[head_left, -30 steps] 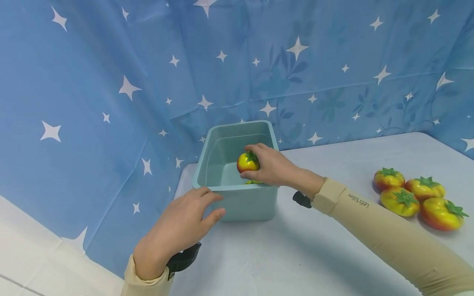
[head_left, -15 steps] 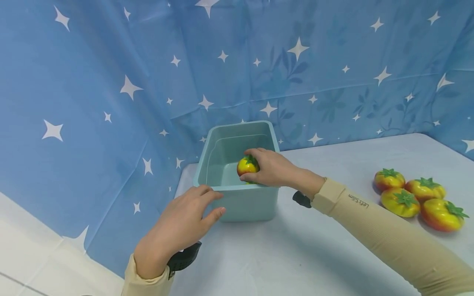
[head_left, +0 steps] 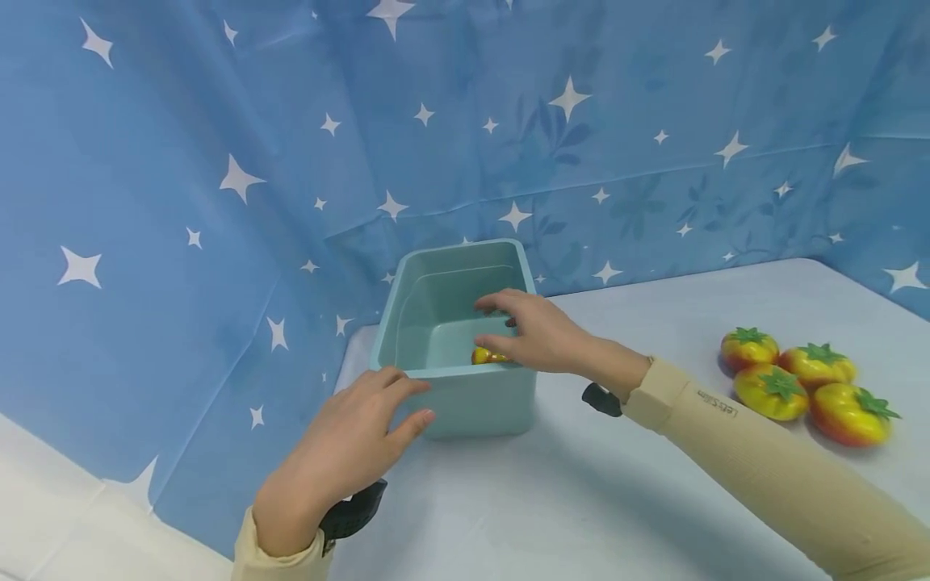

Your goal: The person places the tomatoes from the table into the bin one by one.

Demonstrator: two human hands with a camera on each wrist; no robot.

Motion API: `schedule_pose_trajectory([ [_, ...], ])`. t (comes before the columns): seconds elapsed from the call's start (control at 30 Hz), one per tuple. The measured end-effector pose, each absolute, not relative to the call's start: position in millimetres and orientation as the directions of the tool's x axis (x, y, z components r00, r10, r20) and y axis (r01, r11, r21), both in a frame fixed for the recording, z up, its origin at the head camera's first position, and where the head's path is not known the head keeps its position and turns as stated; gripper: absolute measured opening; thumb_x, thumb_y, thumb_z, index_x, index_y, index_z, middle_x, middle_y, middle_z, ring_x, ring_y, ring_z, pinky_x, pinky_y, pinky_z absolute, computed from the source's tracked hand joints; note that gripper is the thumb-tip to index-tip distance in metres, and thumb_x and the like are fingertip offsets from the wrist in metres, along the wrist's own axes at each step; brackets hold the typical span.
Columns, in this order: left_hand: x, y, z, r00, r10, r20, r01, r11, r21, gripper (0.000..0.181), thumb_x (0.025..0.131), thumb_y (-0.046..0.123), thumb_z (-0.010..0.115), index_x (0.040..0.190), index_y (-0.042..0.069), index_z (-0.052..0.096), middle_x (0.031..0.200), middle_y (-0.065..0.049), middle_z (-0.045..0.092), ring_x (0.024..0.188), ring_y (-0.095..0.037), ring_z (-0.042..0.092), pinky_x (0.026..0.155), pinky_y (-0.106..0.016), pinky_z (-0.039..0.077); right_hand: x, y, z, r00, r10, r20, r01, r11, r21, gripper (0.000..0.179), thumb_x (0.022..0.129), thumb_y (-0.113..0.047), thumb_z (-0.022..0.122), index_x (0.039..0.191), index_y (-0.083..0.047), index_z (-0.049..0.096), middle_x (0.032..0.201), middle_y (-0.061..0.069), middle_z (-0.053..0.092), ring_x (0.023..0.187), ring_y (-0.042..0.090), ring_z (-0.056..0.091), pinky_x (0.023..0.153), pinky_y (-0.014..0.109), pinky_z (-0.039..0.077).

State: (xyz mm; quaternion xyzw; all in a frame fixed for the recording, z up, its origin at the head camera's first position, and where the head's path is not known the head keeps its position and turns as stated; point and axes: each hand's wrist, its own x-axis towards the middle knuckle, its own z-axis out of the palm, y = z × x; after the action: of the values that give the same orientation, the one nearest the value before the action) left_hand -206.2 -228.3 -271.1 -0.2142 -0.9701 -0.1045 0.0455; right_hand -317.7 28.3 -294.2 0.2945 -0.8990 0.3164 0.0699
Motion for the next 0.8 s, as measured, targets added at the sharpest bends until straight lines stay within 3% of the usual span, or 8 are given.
schedule_pose_trajectory([
  [0.2,-207,-228,-273,-0.905,0.395,0.155,0.420,0.887,0.192,0.039,0.095,0.039,0.064,0.130,0.023,0.062,0.121,0.005,0.058,0.115,-0.019,0.055,0.090,-0.045,0.049,-306,76,-299,-0.794,-0.383,0.473,-0.603,0.599,-0.527,0.042,0.092,-0.026,0.069,0.132,-0.018,0.058,0.133,-0.001,0.057,0.117,0.021,0.058,0.089,0.042,0.053],
  [0.4,-208,-229,-275,-0.876,0.419,0.237,0.465,0.864,0.192,0.039,0.094,0.034,0.067,0.129,0.017,0.063,0.120,0.002,0.055,0.110,-0.021,0.054,0.083,-0.043,0.049,-295,144,-314,-0.827,-0.247,0.506,-0.520,0.677,-0.520,0.039,0.093,-0.022,0.069,0.130,-0.013,0.060,0.134,0.007,0.057,0.114,0.030,0.060,0.090,0.052,0.052],
  [0.67,-210,-228,-279,-0.864,0.443,0.241,0.487,0.857,0.170,0.038,0.093,0.032,0.067,0.127,0.016,0.064,0.122,-0.001,0.054,0.115,-0.024,0.051,0.084,-0.046,0.049,-264,228,-337,-0.914,-0.074,0.398,-0.312,0.756,-0.575,0.040,0.097,-0.028,0.063,0.133,-0.013,0.057,0.134,0.015,0.053,0.109,0.043,0.062,0.086,0.059,0.050],
  [0.8,-212,-227,-281,-0.856,0.452,0.251,0.497,0.853,0.159,0.037,0.092,0.030,0.069,0.125,0.015,0.065,0.120,0.000,0.054,0.111,-0.023,0.050,0.080,-0.043,0.049,-248,261,-346,-0.951,-0.010,0.310,-0.198,0.789,-0.582,0.042,0.097,-0.032,0.062,0.134,-0.012,0.056,0.132,0.019,0.053,0.107,0.046,0.062,0.084,0.049,0.054],
])
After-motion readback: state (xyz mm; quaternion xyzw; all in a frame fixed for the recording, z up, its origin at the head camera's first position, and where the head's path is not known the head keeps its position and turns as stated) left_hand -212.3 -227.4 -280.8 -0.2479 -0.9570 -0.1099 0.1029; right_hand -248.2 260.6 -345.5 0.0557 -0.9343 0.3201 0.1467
